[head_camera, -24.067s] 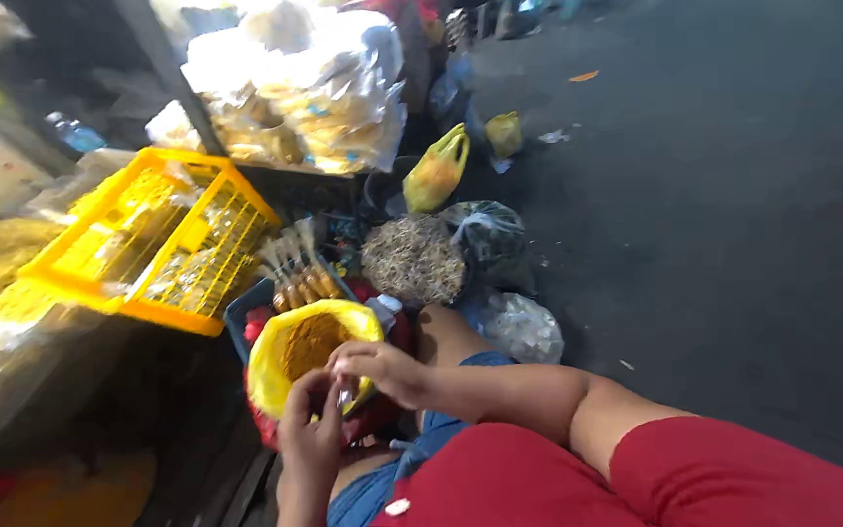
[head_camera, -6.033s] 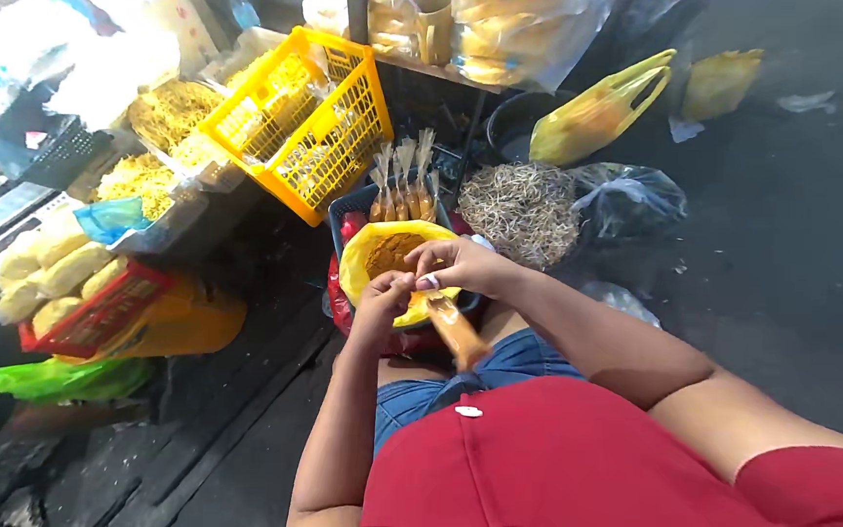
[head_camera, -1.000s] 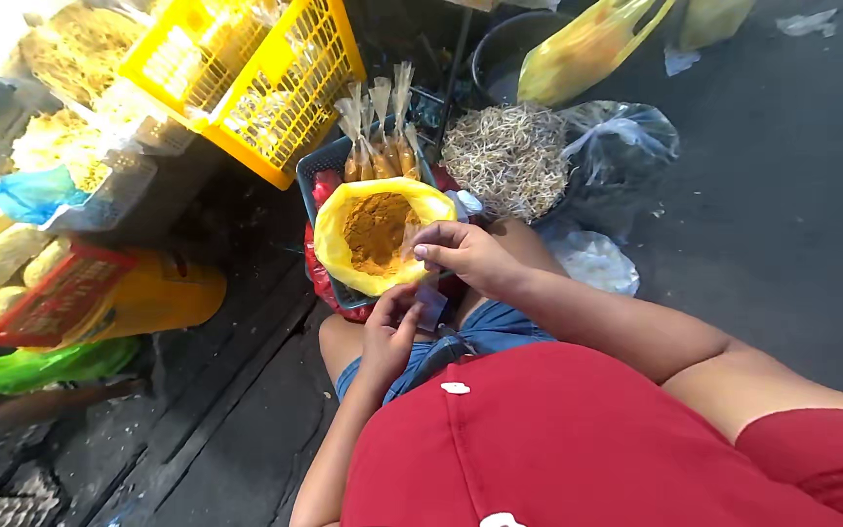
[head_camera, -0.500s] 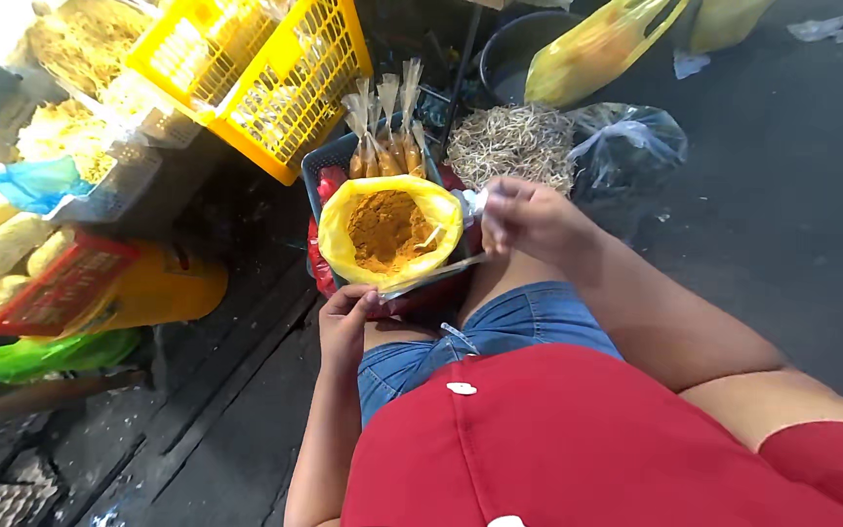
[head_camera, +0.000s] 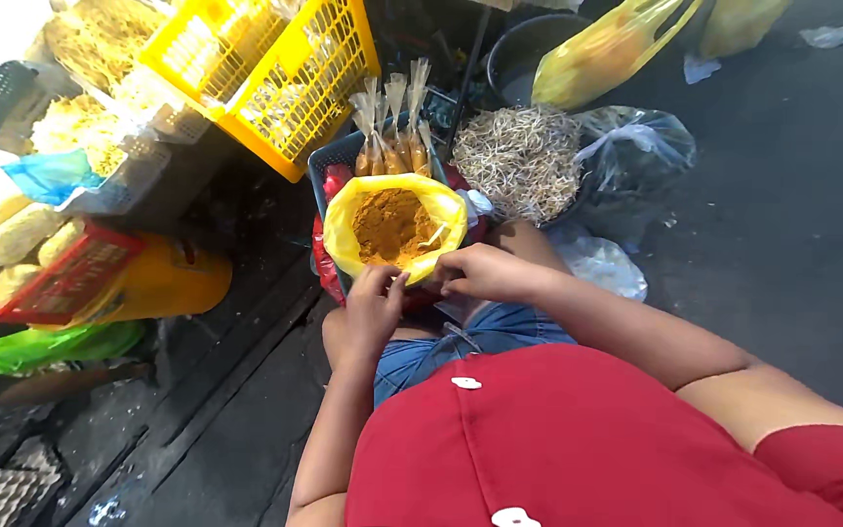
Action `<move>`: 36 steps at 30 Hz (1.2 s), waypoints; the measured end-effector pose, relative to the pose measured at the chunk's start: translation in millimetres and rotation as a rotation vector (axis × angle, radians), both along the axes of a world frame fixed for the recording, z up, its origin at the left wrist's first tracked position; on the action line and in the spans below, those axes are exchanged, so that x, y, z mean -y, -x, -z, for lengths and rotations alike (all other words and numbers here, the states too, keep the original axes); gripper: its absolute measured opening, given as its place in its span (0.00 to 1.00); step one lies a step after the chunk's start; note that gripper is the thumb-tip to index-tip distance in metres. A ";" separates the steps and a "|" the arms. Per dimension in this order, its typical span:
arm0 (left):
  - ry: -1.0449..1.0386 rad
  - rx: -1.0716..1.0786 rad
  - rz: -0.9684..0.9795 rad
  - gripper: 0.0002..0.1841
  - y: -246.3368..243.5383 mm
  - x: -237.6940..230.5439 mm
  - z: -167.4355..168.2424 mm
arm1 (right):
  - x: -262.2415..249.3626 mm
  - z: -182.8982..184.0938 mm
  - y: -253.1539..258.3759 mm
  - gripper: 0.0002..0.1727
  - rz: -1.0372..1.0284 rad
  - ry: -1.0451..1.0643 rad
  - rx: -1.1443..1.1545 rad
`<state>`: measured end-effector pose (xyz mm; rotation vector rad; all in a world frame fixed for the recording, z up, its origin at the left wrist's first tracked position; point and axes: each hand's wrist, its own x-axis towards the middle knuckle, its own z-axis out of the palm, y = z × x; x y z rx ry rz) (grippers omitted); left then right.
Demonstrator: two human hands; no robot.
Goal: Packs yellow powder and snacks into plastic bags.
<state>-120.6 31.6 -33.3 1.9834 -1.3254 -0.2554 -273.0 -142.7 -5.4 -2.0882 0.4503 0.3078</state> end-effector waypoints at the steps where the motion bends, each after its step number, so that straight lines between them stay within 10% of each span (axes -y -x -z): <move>1: -0.020 0.101 -0.028 0.10 -5.6 -3.9 6.1 | 4.7 1.7 4.3 0.10 0.013 0.018 0.002; 10: -0.037 0.469 0.019 0.04 -17.9 12.3 43.6 | 14.3 3.0 17.8 0.06 0.043 0.125 0.125; 18: -0.507 0.205 0.279 0.10 -7.7 7.2 -0.3 | 14.4 -1.9 19.7 0.07 0.218 -0.009 0.139; 24: -0.225 -0.300 0.183 0.24 11.7 12.0 -18.2 | -8.4 8.2 -0.5 0.04 0.530 -0.527 0.308; 32: -0.087 -0.581 0.151 0.08 29.5 17.3 4.9 | -14.9 8.6 -6.8 0.02 0.574 -0.704 0.404; 36: 0.059 -0.749 0.170 0.30 33.2 15.0 8.8 | -12.0 5.9 -2.3 0.00 0.478 -0.720 0.395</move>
